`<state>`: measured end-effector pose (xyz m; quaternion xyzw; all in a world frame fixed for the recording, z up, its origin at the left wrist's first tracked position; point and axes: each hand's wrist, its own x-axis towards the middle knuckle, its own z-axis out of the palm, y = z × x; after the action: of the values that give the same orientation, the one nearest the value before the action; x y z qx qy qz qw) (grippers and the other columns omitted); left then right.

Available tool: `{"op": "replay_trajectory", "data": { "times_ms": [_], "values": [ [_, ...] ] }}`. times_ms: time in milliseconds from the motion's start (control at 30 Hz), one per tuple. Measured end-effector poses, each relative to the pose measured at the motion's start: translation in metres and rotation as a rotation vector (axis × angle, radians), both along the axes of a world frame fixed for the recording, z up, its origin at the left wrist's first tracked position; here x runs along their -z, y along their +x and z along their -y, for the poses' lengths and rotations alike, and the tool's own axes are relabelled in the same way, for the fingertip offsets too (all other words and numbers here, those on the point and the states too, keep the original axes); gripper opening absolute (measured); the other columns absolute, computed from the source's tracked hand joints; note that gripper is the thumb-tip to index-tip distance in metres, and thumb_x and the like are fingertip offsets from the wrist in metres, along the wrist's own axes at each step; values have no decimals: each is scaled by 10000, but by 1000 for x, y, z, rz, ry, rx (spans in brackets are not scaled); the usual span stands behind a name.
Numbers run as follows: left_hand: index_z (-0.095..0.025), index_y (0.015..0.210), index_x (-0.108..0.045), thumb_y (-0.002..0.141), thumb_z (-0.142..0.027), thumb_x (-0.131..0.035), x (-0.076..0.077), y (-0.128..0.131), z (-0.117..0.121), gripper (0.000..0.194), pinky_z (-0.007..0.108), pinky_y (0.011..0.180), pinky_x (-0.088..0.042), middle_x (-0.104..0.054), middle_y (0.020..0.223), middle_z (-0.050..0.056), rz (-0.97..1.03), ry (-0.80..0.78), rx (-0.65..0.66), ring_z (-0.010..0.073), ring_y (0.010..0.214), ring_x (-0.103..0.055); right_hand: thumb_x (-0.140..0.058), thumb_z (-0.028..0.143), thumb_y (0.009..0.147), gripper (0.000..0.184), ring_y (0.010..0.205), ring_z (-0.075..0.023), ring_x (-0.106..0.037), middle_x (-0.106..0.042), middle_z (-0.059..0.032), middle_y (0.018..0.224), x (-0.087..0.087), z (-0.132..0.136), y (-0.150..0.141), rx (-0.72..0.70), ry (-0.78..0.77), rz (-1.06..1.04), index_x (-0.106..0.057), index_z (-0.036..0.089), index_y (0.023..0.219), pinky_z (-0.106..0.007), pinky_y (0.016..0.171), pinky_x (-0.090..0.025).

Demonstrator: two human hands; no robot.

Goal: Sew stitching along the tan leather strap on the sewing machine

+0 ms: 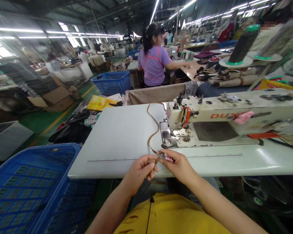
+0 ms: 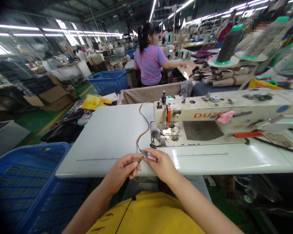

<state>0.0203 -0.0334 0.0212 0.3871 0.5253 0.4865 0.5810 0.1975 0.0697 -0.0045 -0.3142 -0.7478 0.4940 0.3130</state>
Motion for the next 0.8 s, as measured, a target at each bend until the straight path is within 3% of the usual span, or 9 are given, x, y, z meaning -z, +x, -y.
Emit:
{"op": "replay_trajectory", "data": {
  "times_ms": [133,233,333,567,733,800],
  "values": [
    [-153,1148,-647,828,-400,-816,3,-2,3,438,227,620,-409,-632,914,22,-29,29,-72,96,694,-538,-620,447,943,289,751,-196,-647,-715,-32,792,5,-5,3,-16,-29,22,-781,209,907,-292,709,-504],
    [-159,1137,-631,823,-326,-816,5,-3,5,401,253,741,-444,-610,924,19,-86,63,-114,132,829,-576,-666,395,902,269,870,-212,-683,-760,-37,953,5,-5,6,17,-37,29,-775,225,1080,-315,816,-528],
    [-158,1123,-621,878,-317,-754,6,-2,4,321,279,791,-449,-632,932,35,-101,90,-72,154,868,-588,-739,340,838,415,952,-214,-692,-762,-30,1076,5,-2,5,-10,-37,39,-725,246,1242,-322,886,-528],
    [-167,1125,-637,923,-317,-685,10,-1,5,256,310,809,-470,-675,1004,75,-174,157,-56,189,904,-612,-707,374,898,170,729,-167,-617,-677,1,764,6,-1,2,-8,75,77,-734,208,919,-256,667,-466],
    [-171,1066,-721,906,-333,-663,10,-6,7,234,288,701,-457,-675,942,73,-484,153,-167,192,842,-588,-602,285,945,213,897,-203,-726,-792,-38,977,3,-7,7,-11,178,88,-777,246,1060,-293,804,-533],
    [-168,1038,-748,890,-352,-677,11,-7,7,247,285,690,-452,-693,933,78,-508,130,-157,190,832,-594,-564,244,943,266,963,-215,-745,-804,-41,1044,2,-9,8,-21,208,130,-783,258,1095,-314,851,-547]
  ]
}}
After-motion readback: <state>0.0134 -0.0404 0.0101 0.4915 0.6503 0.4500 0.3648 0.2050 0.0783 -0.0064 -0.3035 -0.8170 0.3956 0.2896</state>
